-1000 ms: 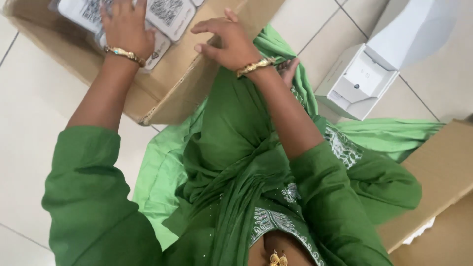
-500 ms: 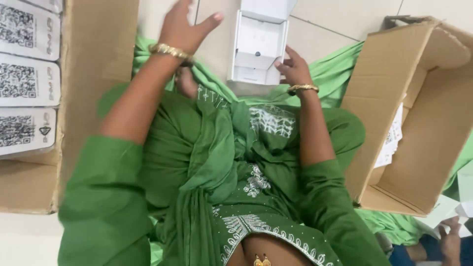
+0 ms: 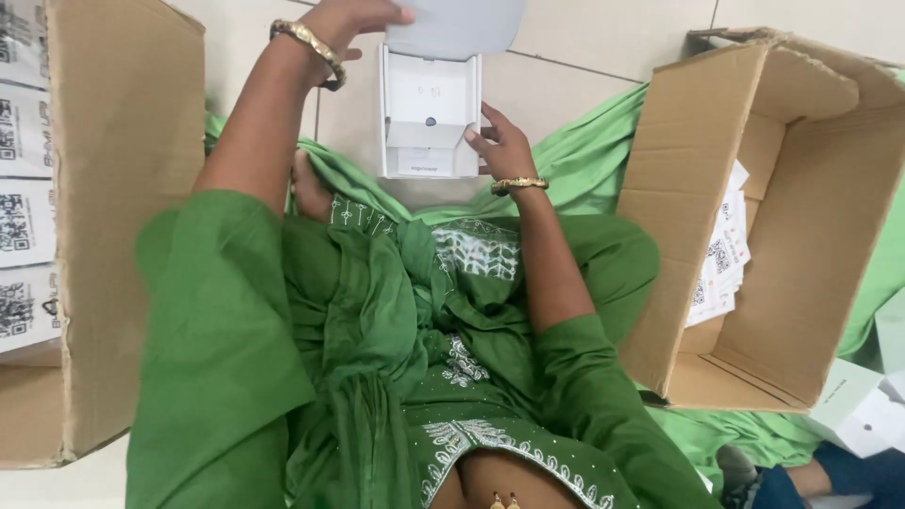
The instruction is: The person sits on the floor and packs small white boxes into a larger cardboard box. They repeatedly open the small boxes, remove a card with a QR code, place the card into the larger box, and then place the small box into the larger box.
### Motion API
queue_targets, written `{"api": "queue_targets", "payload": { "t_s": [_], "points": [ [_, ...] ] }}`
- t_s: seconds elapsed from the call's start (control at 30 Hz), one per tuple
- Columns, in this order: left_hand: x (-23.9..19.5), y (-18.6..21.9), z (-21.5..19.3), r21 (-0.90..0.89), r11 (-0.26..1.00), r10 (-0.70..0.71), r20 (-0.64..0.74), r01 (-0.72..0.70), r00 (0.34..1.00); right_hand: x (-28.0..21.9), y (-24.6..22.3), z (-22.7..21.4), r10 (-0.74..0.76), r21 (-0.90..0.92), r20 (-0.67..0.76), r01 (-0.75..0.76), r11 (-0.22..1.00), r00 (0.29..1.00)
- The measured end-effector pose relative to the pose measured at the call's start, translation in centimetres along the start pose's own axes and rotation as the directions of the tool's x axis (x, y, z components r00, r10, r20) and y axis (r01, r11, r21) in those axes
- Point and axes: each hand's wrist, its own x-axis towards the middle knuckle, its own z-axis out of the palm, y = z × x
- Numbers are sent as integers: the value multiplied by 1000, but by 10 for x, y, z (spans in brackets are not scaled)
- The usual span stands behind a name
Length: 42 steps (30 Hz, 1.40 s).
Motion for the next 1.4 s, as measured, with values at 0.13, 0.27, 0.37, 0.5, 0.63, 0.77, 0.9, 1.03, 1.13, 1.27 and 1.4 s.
{"api": "queue_targets", "payload": {
  "t_s": [0.13,0.27,0.37,0.5,0.63,0.77,0.9,1.03,1.13,1.27,1.4],
  "points": [
    [-12,-35,-15,113,949,276,141,-293,951,-16,-25,0,-78,-58,12,79,995,997],
    [-44,-50,-1,115,959,253,63,-259,965,-39,-59,-3,-524,-277,-86,485,829,847],
    [-49,-58,4,239,932,270,49,-274,962,-38,-58,-6,-625,-182,-113,602,777,772],
    [-51,-62,10,360,879,334,0,-312,942,-29,-51,-4,-620,-188,-216,591,785,755],
    [-65,-46,25,481,815,387,-35,-324,921,-67,-109,7,-889,-573,-53,715,400,454],
    [-53,-64,21,412,849,373,-22,-331,928,-46,-70,5,-813,-599,-95,619,508,575],
    [-42,-80,21,552,697,570,-40,-458,820,-42,-70,5,-800,-587,-120,607,535,588],
    [-36,-88,19,612,617,657,-54,-495,752,-55,-93,9,-862,-588,-78,675,445,501],
    [-48,-71,25,535,627,689,-43,-566,724,-47,-75,6,-798,-498,-137,656,567,586],
    [-40,-80,21,561,613,695,-49,-556,717,-45,-68,5,-779,-465,-123,658,592,614],
    [-37,-79,15,655,531,705,11,-538,709,-36,-55,3,-695,-484,-76,583,653,715]
  ]
}}
